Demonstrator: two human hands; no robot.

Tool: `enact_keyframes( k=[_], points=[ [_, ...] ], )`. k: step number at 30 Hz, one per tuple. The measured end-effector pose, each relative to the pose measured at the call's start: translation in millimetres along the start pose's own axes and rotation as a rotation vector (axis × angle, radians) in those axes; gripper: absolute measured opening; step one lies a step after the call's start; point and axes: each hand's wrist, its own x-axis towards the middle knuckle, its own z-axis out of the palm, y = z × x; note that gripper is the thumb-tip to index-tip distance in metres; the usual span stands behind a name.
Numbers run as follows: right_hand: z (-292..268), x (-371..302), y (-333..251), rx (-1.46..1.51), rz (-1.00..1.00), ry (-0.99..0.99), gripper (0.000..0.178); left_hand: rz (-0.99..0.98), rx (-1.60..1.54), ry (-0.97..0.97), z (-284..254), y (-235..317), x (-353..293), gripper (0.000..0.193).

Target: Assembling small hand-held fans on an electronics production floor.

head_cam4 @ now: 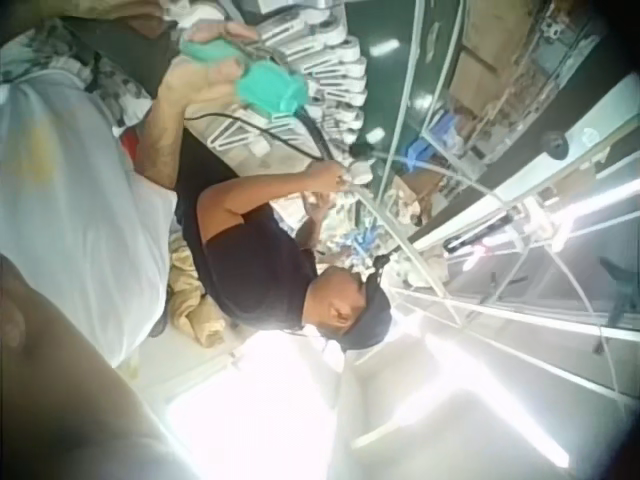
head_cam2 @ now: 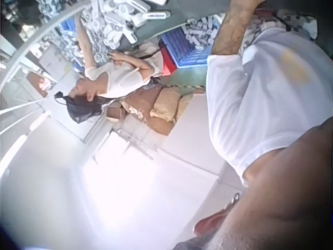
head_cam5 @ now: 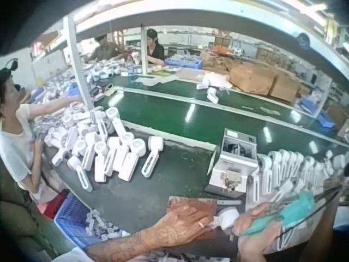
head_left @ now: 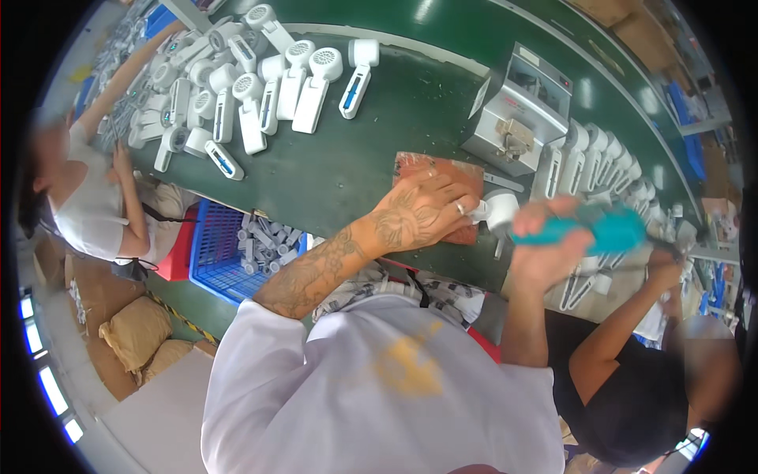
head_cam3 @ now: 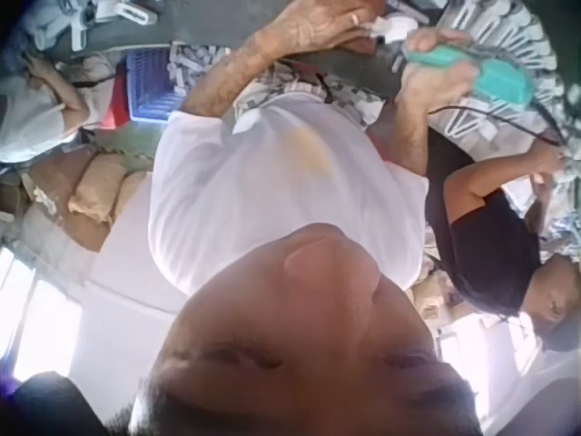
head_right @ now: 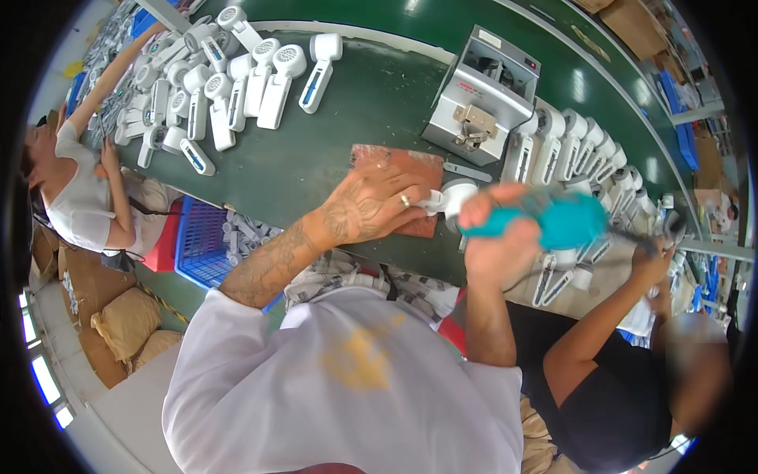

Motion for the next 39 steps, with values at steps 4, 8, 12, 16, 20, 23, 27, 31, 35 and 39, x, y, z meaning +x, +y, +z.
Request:
enact_keyframes(
  k=[4,8,12,16,20,23,27,31,35,39],
  points=[
    [-13.7,-36.9,-36.4,-0.103,-0.159,0.072,0.078,-0.364,0.154,0.161,-46.1,-13.2,-0.8,0.026],
    [-38.0,-54.6,-43.3,-0.129,-0.165,0.115,0.076,-0.648,0.300,0.350,-60.2,-65.8,-12.4,0.026],
    [-47.1,-66.5,-47.4,-0.234,-0.150,0.178,0.078,-0.436,0.457,0.410,-46.3,-75.0,17.1,0.025],
    [-46.1,-72.7,-46.3,-0.257,-0.134,0.223,0.079,-0.093,0.184,0.241,16.2,11.3,105.6,0.027],
    [-34.6,-72.5,-49.7,-0.233,-0.121,0.188,0.079,0.059,0.257,-0.258,104.2,33.2,190.0,0.021],
    [-40.3,-82.2,-49.8,-0.176,-0.080,0.167,0.079,-0.057,0.262,-0.162,168.9,20.7,215.6,0.019],
    [-44.4,-92.7,-53.0,-0.201,-0.124,0.167,0.077,-0.531,-0.235,-0.202,205.6,-2.5,216.6,0.019],
    [-46.9,-91.3,-57.6,-0.198,-0.124,0.194,0.077,-0.306,0.178,-0.175,148.2,21.0,210.5,0.015],
    [-51.3,-85.6,-53.7,-0.180,-0.094,0.184,0.078,-0.082,0.086,0.110,70.9,44.4,153.5,0.024],
    [-47.9,-74.9,-51.1,-0.183,-0.072,0.170,0.078,-0.119,-0.181,0.041,29.1,29.9,90.4,0.030]
  ],
)
